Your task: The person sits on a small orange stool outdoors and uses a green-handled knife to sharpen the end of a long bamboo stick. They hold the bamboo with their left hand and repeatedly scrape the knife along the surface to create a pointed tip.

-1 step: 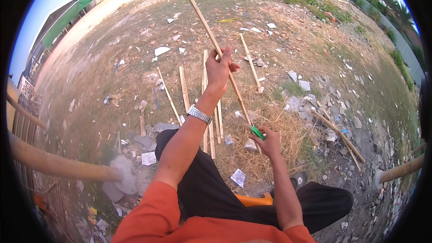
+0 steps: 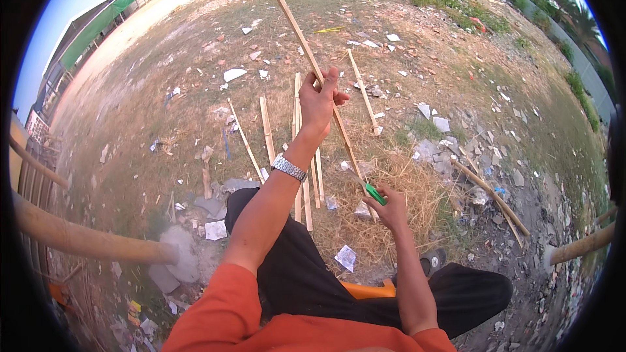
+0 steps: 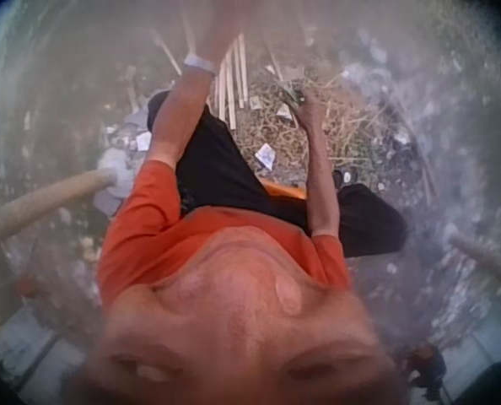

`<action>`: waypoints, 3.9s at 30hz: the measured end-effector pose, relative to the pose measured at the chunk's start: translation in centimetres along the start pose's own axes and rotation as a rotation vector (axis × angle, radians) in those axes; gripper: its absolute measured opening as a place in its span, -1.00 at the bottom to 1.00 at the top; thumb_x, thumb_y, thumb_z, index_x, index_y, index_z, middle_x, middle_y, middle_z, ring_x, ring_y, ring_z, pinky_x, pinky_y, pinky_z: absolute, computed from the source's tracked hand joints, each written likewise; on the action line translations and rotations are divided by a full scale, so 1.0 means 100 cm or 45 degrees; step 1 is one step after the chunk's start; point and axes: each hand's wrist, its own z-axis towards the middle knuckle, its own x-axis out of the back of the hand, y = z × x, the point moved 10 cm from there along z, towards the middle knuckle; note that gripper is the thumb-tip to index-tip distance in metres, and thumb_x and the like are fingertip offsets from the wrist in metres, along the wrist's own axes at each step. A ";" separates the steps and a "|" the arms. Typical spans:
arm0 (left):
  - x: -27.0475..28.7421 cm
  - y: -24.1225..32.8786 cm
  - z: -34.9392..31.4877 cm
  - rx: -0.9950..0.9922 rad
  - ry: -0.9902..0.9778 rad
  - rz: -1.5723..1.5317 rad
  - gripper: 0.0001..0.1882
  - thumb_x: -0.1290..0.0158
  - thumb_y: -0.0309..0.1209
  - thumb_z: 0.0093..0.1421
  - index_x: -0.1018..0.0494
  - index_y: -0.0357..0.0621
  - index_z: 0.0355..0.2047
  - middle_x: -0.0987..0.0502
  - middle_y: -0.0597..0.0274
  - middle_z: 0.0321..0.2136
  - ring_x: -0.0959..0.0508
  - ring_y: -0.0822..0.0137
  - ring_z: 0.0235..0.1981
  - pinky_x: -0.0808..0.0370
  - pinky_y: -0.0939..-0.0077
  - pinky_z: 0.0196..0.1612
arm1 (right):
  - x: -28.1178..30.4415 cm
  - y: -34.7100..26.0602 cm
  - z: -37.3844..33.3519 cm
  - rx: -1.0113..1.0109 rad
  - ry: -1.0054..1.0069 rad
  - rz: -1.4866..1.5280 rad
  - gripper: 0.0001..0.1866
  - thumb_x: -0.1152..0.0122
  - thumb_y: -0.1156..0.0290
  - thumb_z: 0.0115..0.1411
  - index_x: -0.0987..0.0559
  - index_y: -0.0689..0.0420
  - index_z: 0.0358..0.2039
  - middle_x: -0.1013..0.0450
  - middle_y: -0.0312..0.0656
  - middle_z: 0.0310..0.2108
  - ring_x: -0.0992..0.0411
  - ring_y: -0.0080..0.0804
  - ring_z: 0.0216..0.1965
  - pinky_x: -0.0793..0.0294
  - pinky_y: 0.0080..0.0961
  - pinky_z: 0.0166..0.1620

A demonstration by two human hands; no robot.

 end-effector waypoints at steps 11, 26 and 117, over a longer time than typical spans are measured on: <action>-0.058 0.034 -0.056 -0.261 -0.464 -0.368 -0.60 0.01 -0.02 0.22 -0.37 -0.15 -0.36 -0.40 0.35 -0.58 -0.56 0.34 -0.52 -0.56 0.40 -0.38 | 0.061 0.048 -0.092 -0.519 0.299 0.474 -0.76 -0.26 0.33 0.12 -0.49 0.22 -0.54 -0.41 -0.34 -0.69 -0.31 -0.66 -0.64 -0.23 -0.60 -0.55; -0.088 0.001 -0.090 -0.280 -0.612 0.390 -0.66 -0.22 -0.14 0.09 -0.58 -0.21 -0.50 -0.57 0.31 -0.57 -0.50 0.55 -0.52 -0.40 0.58 -0.49 | 0.069 0.071 -0.131 -1.078 0.284 0.451 -0.83 -0.25 0.43 0.09 -0.52 0.25 -0.54 -0.46 -0.26 -0.65 -0.45 -0.56 -0.56 -0.36 -0.57 -0.45; -0.107 -0.012 -0.127 -0.117 -0.800 -0.037 -0.45 0.13 -0.09 0.34 0.05 0.05 -0.73 0.06 0.45 -0.79 0.04 0.51 -0.73 -0.09 0.49 -0.56 | -0.010 0.056 -0.094 -0.974 -0.011 0.081 -0.34 0.42 -0.05 0.36 -0.52 0.27 -0.31 -0.48 0.23 -0.51 -0.48 0.21 -0.36 -0.44 0.03 -0.21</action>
